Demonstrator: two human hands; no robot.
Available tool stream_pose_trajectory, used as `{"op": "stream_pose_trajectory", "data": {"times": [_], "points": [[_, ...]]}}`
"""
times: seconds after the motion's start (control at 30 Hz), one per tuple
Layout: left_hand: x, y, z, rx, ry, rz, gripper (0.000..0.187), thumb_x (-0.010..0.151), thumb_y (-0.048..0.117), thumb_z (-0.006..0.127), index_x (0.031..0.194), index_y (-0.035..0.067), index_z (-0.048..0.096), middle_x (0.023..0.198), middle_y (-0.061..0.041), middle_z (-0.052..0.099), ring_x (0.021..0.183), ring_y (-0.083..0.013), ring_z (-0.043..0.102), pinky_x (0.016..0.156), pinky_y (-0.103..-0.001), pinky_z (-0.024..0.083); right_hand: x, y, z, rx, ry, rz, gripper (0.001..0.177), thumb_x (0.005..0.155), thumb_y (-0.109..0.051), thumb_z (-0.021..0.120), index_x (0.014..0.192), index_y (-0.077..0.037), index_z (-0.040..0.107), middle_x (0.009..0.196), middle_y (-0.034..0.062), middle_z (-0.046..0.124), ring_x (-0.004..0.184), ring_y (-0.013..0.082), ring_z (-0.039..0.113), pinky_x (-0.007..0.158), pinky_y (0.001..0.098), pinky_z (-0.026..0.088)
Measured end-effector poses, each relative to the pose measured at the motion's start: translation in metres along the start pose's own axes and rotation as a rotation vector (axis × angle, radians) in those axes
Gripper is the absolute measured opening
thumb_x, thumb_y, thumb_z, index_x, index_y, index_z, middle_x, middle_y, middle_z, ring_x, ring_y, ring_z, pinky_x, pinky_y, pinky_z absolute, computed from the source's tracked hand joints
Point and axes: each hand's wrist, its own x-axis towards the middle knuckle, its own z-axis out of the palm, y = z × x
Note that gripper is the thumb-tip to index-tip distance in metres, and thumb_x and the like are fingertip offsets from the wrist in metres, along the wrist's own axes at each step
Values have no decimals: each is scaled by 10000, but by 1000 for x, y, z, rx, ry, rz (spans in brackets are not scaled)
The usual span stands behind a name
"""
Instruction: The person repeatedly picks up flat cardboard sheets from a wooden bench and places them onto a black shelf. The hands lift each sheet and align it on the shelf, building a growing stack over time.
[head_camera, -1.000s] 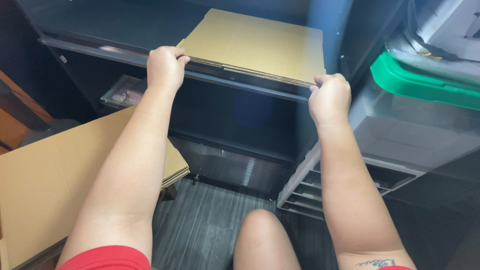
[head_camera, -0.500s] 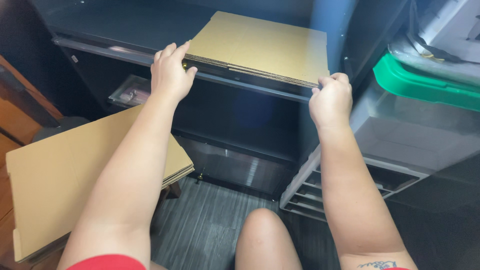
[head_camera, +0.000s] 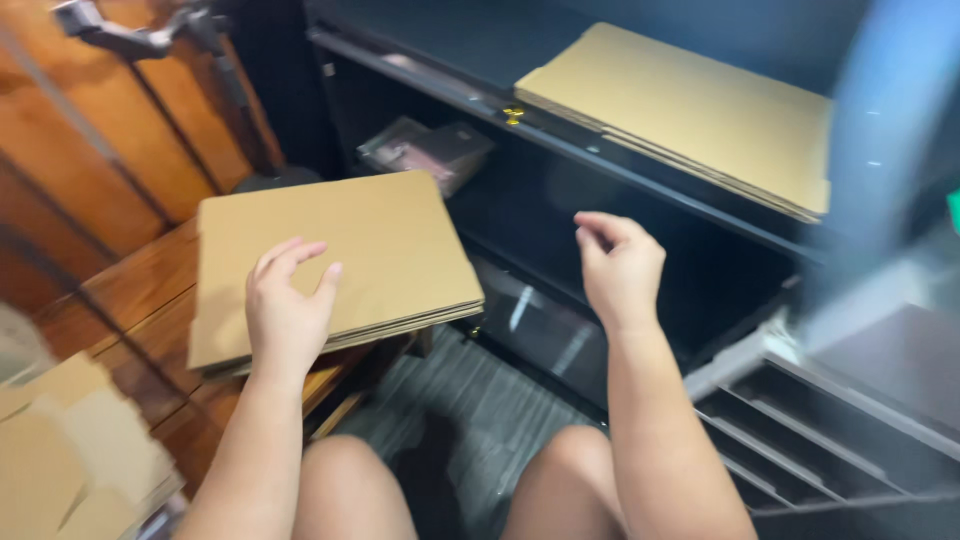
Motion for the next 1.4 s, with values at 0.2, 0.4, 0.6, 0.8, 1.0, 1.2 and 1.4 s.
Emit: {"op": "stream_pose_trajectory", "data": {"times": [0.2,0.4,0.6,0.8,1.0,1.2,1.4], "points": [[-67,-71,-43,195,243,-107,383,798,189,876,1152,137,739,1281,-130,630,1244,-377,608,1107,-479,418,-67,22,97,88,-330,159,309,838,-133,839,1130,-230,823,1005,46,778,955,205,754,760,280,630],[-108,-93,-48,220,363,-149,686,728,91,880,1341,-20,592,1379,-281,548,1304,-466,555,1125,-548,430,-116,16,125,291,-360,157,559,799,-41,869,1333,-61,705,1361,218,636,1241,387,635,912,377,629],[-114,-95,-47,130,300,-277,796,798,91,841,1471,-107,465,1388,-339,515,1333,-487,528,1136,-565,433,-121,34,139,309,-325,108,462,858,-42,847,1304,-77,730,1351,191,643,1209,348,655,871,328,622],[-108,-99,-46,72,279,-399,751,811,124,847,1457,-62,513,1386,-261,517,1327,-416,561,1101,-443,503,-125,19,131,316,-321,120,485,861,-16,840,1326,-59,710,1376,197,617,1216,348,653,872,310,620],[-108,-99,-45,-30,295,-442,716,807,84,854,1431,-46,528,1372,-250,522,1311,-400,572,1082,-341,531,-122,25,131,336,-321,139,462,857,0,834,1301,-60,724,1342,179,640,1218,335,659,840,310,628],[-116,-96,-45,-49,338,-410,696,800,52,858,1403,-65,532,1350,-280,533,1297,-419,568,1045,-348,555,-123,22,125,263,-322,146,458,832,-45,861,1272,-111,749,1332,123,671,1238,306,653,837,292,626],[-121,-88,-52,-82,316,-436,660,831,56,839,1403,-44,526,1391,-219,488,1328,-365,541,1093,-351,527,-123,12,109,246,-316,158,406,830,-71,864,1223,-112,769,1285,104,704,1185,270,684,821,270,623]]}}
